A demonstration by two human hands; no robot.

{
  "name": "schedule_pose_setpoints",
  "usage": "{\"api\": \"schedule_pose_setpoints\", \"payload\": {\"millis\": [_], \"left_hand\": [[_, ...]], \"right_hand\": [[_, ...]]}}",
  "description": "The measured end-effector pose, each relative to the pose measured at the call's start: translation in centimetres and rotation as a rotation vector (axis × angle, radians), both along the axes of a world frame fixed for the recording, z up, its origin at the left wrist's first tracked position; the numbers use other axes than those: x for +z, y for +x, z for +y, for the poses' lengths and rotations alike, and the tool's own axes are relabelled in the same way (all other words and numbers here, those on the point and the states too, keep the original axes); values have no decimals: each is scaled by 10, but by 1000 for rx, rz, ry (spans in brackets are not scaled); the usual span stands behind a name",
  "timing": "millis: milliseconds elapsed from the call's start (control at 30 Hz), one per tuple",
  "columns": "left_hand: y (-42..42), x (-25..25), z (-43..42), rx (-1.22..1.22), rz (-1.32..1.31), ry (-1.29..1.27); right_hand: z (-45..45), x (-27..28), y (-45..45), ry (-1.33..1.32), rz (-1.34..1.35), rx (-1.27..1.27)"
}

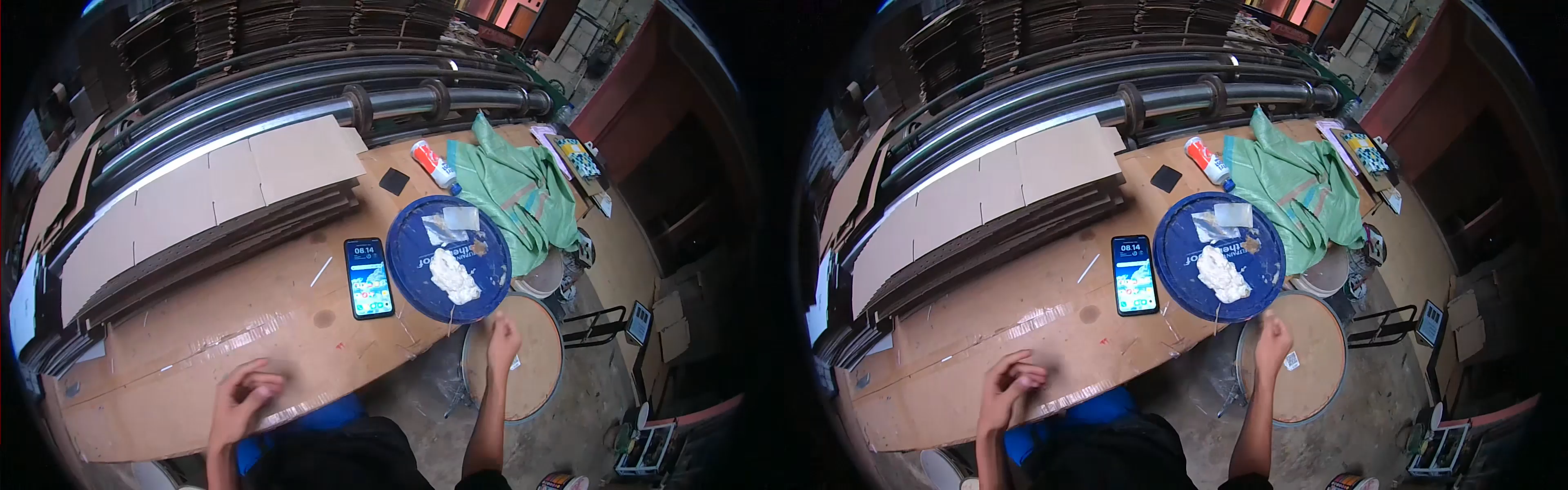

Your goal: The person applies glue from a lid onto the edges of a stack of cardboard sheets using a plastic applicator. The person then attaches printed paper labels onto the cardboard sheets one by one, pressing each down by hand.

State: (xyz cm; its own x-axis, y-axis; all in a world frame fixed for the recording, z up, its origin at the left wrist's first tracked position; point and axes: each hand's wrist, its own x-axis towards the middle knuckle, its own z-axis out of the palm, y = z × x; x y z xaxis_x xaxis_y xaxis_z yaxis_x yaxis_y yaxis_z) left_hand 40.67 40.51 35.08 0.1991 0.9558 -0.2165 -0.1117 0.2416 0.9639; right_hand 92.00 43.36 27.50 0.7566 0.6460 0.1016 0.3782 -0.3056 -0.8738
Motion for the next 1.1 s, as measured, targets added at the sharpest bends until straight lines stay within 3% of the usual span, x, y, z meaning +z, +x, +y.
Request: {"api": "schedule_pose_setpoints", "payload": {"millis": [33, 100, 233, 333, 400, 500, 633, 833, 1033, 1100], "left_hand": [[-11, 4, -6, 77, 36, 7], [-31, -9, -11, 181, 34, 38], [-50, -34, -9, 257, 59, 98], [-53, -47, -8, 280, 34, 117], [-54, -56, -10, 325, 7, 114], [-56, -65, -14, 449, -105, 103], [-58, -69, -12, 443, -93, 130], [-62, -65, -9, 439, -156, 84], [-67, -69, -9, 407, -192, 78], [-66, -67, -8, 399, -200, 73]], "right_hand": [[3, 3, 7, -11, -293, -64], [41, 38, 7, 303, -177, 49], [147, 71, 26, 308, -373, 351], [213, 63, 46, 192, -597, 553], [240, 64, 42, -63, -806, 741], [271, 61, 28, -132, -914, 853], [306, 66, 22, -431, -848, 954], [303, 104, 19, -538, -731, 977], [225, 143, 28, -262, -786, 807], [188, 144, 24, -9, -564, 660]]}}
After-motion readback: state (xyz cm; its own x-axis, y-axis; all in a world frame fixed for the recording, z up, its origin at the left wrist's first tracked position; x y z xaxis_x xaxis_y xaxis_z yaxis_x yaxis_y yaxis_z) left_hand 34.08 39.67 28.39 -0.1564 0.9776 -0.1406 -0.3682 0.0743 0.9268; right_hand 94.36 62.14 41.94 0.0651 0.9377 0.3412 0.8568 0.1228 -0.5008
